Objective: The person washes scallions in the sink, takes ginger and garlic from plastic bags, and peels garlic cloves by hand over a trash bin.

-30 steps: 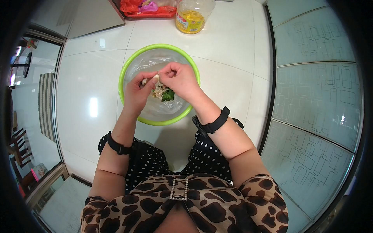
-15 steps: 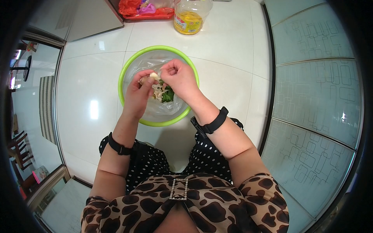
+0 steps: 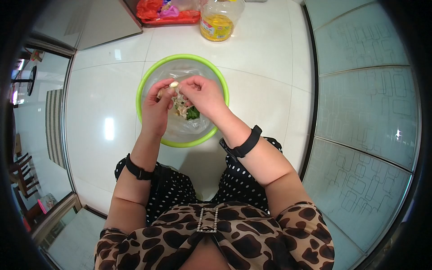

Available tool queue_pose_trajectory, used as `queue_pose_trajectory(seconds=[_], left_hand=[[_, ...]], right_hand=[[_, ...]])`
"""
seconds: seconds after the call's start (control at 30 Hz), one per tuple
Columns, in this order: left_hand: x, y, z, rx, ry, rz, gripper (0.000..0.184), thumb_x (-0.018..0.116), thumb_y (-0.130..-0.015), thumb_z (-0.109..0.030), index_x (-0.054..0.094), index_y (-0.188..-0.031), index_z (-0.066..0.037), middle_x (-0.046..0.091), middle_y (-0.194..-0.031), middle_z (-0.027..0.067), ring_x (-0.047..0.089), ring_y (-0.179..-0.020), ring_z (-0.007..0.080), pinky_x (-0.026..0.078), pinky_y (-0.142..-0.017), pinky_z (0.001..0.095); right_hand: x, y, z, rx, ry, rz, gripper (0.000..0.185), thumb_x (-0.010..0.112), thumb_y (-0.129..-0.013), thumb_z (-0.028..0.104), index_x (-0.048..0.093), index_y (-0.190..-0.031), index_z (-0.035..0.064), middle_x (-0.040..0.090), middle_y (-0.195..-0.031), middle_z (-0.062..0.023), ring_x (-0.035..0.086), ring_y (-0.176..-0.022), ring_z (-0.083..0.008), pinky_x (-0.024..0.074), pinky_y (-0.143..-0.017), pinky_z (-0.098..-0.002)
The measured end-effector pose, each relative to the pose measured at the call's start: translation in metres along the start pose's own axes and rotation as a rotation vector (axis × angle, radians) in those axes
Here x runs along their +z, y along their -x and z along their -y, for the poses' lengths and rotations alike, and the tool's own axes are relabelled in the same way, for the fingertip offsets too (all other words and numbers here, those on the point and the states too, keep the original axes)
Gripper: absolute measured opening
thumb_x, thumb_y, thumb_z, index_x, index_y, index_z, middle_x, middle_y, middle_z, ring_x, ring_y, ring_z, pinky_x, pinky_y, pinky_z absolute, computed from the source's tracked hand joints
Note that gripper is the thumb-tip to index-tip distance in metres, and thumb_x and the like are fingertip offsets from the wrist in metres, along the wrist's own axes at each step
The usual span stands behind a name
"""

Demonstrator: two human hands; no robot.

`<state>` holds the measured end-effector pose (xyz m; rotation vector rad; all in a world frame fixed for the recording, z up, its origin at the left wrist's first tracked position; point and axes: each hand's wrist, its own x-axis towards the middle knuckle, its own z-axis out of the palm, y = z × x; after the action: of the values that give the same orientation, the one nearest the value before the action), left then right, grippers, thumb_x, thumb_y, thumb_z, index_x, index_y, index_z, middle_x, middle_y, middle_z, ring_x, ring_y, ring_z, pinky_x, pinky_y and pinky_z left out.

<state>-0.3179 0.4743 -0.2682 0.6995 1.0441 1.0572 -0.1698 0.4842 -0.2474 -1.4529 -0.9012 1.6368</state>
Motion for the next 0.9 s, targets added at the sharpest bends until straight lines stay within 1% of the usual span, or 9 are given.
queue_pose_trajectory(seconds=[0.07, 0.17, 0.23, 0.37, 0.43, 0.57, 0.63, 0.73, 0.9], left_hand=[[0.0022, 0.0007, -0.0009, 0.01, -0.042, 0.009, 0.024, 0.058, -0.086, -0.008, 0.058, -0.11, -0.008, 0.054, -0.089, -0.0006, 0.046, -0.067, 0.0041, 0.035, -0.056, 0.0164], [0.0053, 0.003, -0.0049, 0.034, -0.062, -0.041, 0.023, 0.06, -0.085, -0.008, 0.059, -0.107, -0.008, 0.056, -0.083, -0.0006, 0.042, -0.063, 0.0035, 0.034, -0.054, 0.0159], [0.0, 0.0012, -0.0028, -0.041, -0.07, -0.035, 0.021, 0.061, -0.084, -0.008, 0.06, -0.105, -0.009, 0.057, -0.081, -0.0009, 0.046, -0.066, 0.0037, 0.034, -0.054, 0.0162], [0.0012, -0.0002, -0.0021, -0.081, 0.062, -0.003, 0.022, 0.06, -0.085, -0.008, 0.059, -0.107, -0.008, 0.058, -0.085, -0.0005, 0.051, -0.07, 0.0045, 0.035, -0.053, 0.0165], [0.0033, 0.0008, -0.0037, -0.172, 0.255, 0.007, 0.023, 0.059, -0.086, -0.008, 0.058, -0.109, -0.007, 0.058, -0.088, 0.0003, 0.054, -0.075, 0.0057, 0.035, -0.053, 0.0168], [0.0059, -0.0005, -0.005, -0.198, 0.261, 0.004, 0.026, 0.06, -0.086, -0.009, 0.056, -0.111, -0.005, 0.058, -0.086, 0.0021, 0.053, -0.074, 0.006, 0.037, -0.056, 0.0175], [0.0044, 0.0003, -0.0016, -0.121, 0.15, 0.06, 0.025, 0.058, -0.087, -0.011, 0.056, -0.111, -0.004, 0.058, -0.087, 0.002, 0.054, -0.075, 0.0065, 0.037, -0.055, 0.0179], [0.0031, -0.0005, 0.0011, -0.126, 0.161, 0.067, 0.025, 0.057, -0.088, -0.012, 0.055, -0.111, -0.004, 0.058, -0.087, 0.0019, 0.054, -0.075, 0.007, 0.037, -0.054, 0.0183], [0.0062, -0.0002, -0.0029, -0.197, 0.302, 0.02, 0.025, 0.055, -0.089, -0.016, 0.055, -0.111, -0.004, 0.058, -0.089, 0.0014, 0.054, -0.075, 0.0075, 0.037, -0.055, 0.0176]], right_hand=[[-0.0006, -0.0002, -0.0007, 0.005, -0.025, -0.015, 0.015, 0.06, -0.084, 0.015, 0.06, -0.088, 0.0005, 0.06, -0.074, -0.002, 0.055, -0.064, -0.0065, 0.0468, -0.055, -0.0198], [-0.0005, 0.0003, -0.0013, -0.02, -0.006, -0.007, 0.014, 0.06, -0.084, 0.014, 0.059, -0.086, 0.0011, 0.059, -0.073, -0.0015, 0.054, -0.062, -0.0055, 0.0465, -0.054, -0.0198], [-0.0013, -0.0001, -0.003, -0.062, 0.022, -0.01, 0.011, 0.06, -0.083, 0.012, 0.058, -0.083, 0.0018, 0.057, -0.071, -0.0002, 0.052, -0.06, -0.0043, 0.0462, -0.052, -0.0196], [-0.0012, 0.0002, -0.0034, -0.105, 0.019, -0.026, 0.008, 0.059, -0.082, 0.01, 0.058, -0.082, 0.0023, 0.054, -0.068, 0.0017, 0.05, -0.057, -0.0035, 0.0451, -0.051, -0.0194], [0.0, 0.0013, -0.0026, -0.127, -0.021, -0.028, 0.007, 0.059, -0.081, 0.01, 0.058, -0.082, 0.0027, 0.053, -0.065, 0.0031, 0.049, -0.057, -0.003, 0.0436, -0.049, -0.0185], [-0.0012, 0.001, -0.0013, -0.128, -0.033, -0.024, 0.007, 0.059, -0.081, 0.01, 0.058, -0.083, 0.003, 0.053, -0.067, 0.0035, 0.048, -0.057, -0.0026, 0.042, -0.05, -0.0182], [-0.0033, 0.002, -0.0029, -0.196, 0.108, 0.0, 0.007, 0.059, -0.082, 0.009, 0.057, -0.085, 0.003, 0.053, -0.07, 0.0035, 0.048, -0.059, -0.0023, 0.041, -0.051, -0.0184], [-0.0039, 0.0007, -0.0052, -0.225, 0.159, 0.037, 0.007, 0.058, -0.082, 0.009, 0.056, -0.086, 0.0032, 0.053, -0.072, 0.0034, 0.048, -0.061, -0.0022, 0.0407, -0.053, -0.0188], [-0.0025, 0.0029, 0.0019, -0.166, 0.017, -0.013, 0.007, 0.058, -0.081, 0.008, 0.056, -0.085, 0.0031, 0.052, -0.072, 0.0039, 0.048, -0.062, -0.0028, 0.0412, -0.055, -0.0184]])
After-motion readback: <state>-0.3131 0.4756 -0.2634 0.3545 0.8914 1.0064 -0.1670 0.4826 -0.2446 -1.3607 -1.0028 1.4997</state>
